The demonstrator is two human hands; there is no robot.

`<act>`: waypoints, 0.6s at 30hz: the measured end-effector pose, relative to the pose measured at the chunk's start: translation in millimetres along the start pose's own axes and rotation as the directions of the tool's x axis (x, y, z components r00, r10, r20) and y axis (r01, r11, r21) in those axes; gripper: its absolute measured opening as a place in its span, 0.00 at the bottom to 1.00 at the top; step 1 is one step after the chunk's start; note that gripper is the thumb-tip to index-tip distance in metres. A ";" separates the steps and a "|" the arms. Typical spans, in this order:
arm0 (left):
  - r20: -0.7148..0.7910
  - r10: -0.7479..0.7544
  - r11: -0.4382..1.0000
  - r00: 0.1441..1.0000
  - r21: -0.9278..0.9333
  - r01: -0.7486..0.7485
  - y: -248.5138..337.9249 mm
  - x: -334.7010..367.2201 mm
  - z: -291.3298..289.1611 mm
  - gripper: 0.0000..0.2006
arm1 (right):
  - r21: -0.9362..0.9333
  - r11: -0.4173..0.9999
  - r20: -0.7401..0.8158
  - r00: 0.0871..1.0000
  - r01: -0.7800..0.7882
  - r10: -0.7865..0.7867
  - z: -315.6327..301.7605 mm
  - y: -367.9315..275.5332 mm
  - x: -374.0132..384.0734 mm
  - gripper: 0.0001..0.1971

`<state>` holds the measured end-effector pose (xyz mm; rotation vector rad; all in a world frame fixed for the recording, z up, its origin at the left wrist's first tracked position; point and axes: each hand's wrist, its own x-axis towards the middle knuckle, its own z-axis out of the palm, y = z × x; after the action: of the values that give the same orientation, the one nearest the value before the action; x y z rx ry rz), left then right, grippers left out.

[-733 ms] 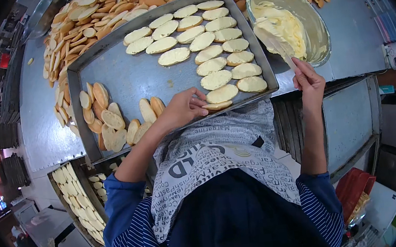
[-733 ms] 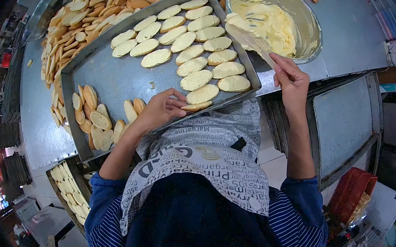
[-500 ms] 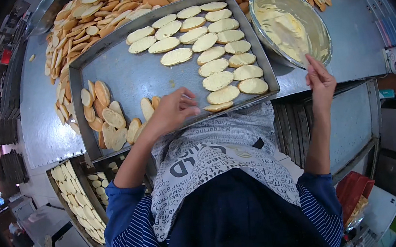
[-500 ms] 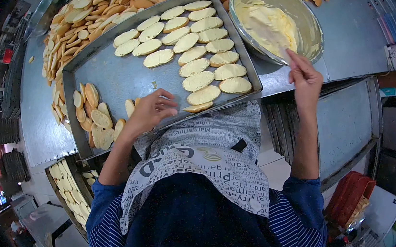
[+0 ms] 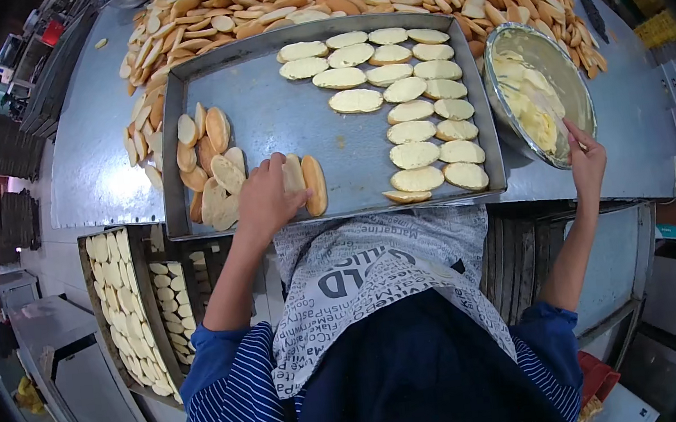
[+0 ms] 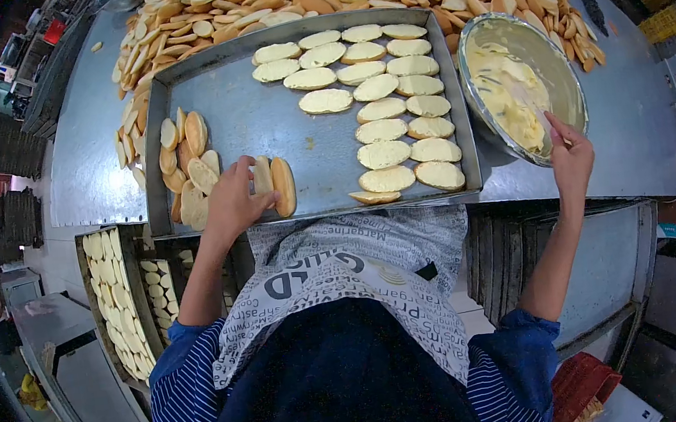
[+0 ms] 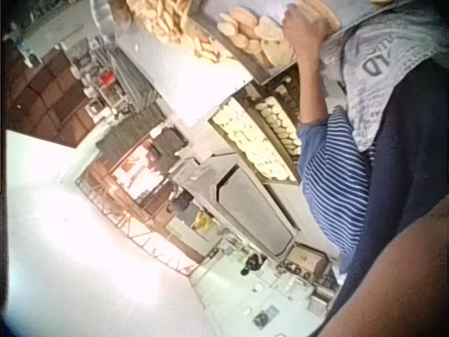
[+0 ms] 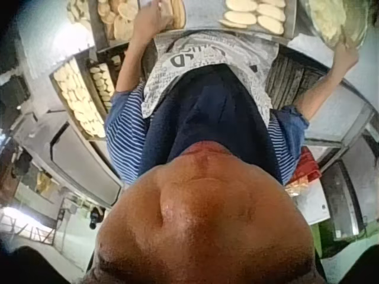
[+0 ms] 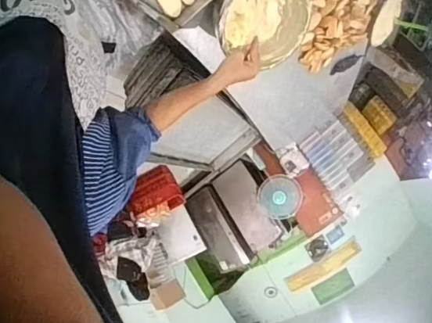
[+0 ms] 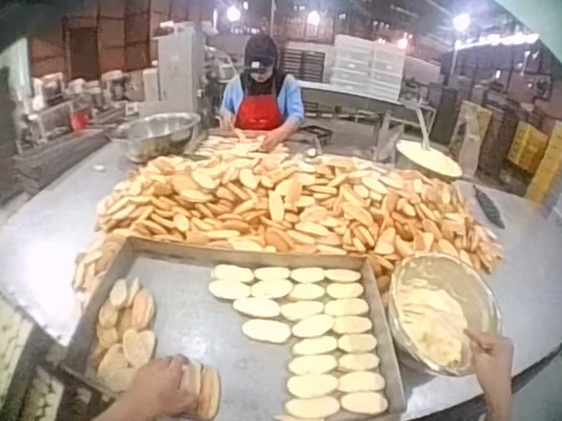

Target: The person spreads a yellow cream onto small, oval-shaped biscuits using a plastic spatula. They pick up each biscuit from a pile, apply the cream to one side, and place it onto a metal tray. The process is repeated continuously throughout the clip.

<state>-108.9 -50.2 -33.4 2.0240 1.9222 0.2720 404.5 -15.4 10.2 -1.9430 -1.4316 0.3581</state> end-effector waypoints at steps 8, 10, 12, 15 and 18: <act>-0.220 0.006 0.994 0.976 0.108 0.018 -44.0 35.4 4.3 0.24 | -0.334 0.940 0.166 0.986 0.069 -0.014 2.8 -21.8 19.2 0.15; -0.207 0.050 0.995 0.977 0.098 -0.030 -42.1 37.7 4.9 0.22 | -0.242 0.960 0.303 0.951 0.143 -0.065 11.8 -20.1 24.5 0.15; -0.194 0.048 0.999 0.980 0.015 -0.046 -42.0 42.2 4.2 0.19 | -0.113 0.993 0.368 0.929 0.019 0.024 11.6 -35.6 21.9 0.14; -0.174 -0.003 0.919 0.985 -0.390 -0.066 -52.9 51.2 17.6 0.15 | 0.038 0.982 0.413 0.898 -0.184 0.152 2.2 -47.2 22.0 0.13; -0.086 -0.040 0.511 0.996 -0.858 -0.053 -48.5 57.0 23.6 0.13 | 0.178 0.947 0.372 0.909 -0.267 0.186 -11.6 -37.8 24.3 0.13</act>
<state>-141.5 5.3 -78.2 1.3079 1.3368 1.1084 392.3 8.7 47.9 -1.9249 -1.3058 0.9791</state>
